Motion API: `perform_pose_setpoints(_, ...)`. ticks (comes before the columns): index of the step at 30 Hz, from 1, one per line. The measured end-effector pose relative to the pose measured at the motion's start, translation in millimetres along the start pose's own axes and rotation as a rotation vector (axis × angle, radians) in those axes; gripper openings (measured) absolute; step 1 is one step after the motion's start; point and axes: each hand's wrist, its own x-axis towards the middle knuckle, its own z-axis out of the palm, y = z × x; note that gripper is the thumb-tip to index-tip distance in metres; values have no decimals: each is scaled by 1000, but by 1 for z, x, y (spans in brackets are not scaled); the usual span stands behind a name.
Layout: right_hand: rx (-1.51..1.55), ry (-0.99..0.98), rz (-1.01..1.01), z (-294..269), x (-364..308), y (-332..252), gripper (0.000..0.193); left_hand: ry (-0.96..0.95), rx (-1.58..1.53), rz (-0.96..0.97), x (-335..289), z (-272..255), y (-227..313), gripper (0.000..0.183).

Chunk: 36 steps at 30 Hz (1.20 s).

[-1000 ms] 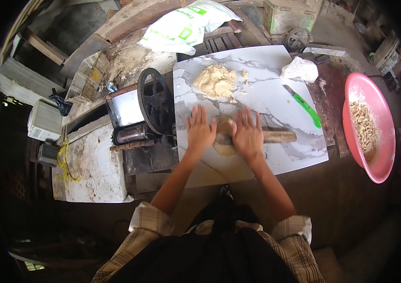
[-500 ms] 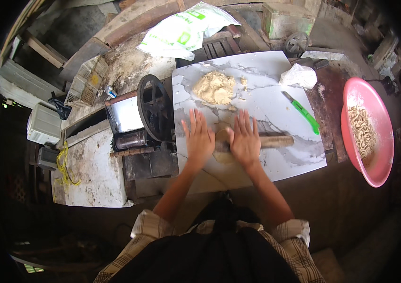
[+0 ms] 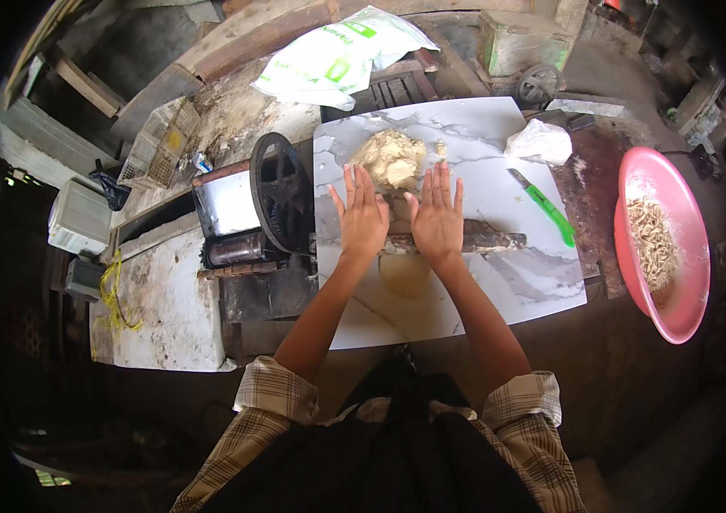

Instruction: The person processes dough using a manual pasta machine to create thin strands and uses a rolling pin on a piece of dough.

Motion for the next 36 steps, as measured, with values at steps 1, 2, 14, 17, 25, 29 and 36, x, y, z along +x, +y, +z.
perform_pose_setpoints(1, 10, -4, -6, -1, -4, -1, 52, 9, -25, -4, 2, 1, 0, 56)
perform_pose_setpoints(2, 37, -19, -22, -1, -14, -2, 52, 2, -30, 4, -5, 2, -1, 56)
perform_pose_setpoints(14, 123, -53, -111, -26, -66, 4, 55, -65, -58, 78, -56, -18, 11, 64)
perform_pose_setpoints(17, 29, 9, -29, -10, -22, 6, 54, 46, 3, -1, -5, -4, 8, 63)
perform_pose_setpoints(25, 192, -24, -74, -18, -81, 4, 43, -145, -50, 58, -75, -12, 10, 63)
perform_pose_setpoints(29, 240, -64, -102, -51, -112, 2, 37, -134, -154, 73, -119, -43, 18, 61)
perform_pose_setpoints(36, 192, 13, -62, -7, -44, 8, 39, -97, 86, 109, -40, -9, 0, 59)
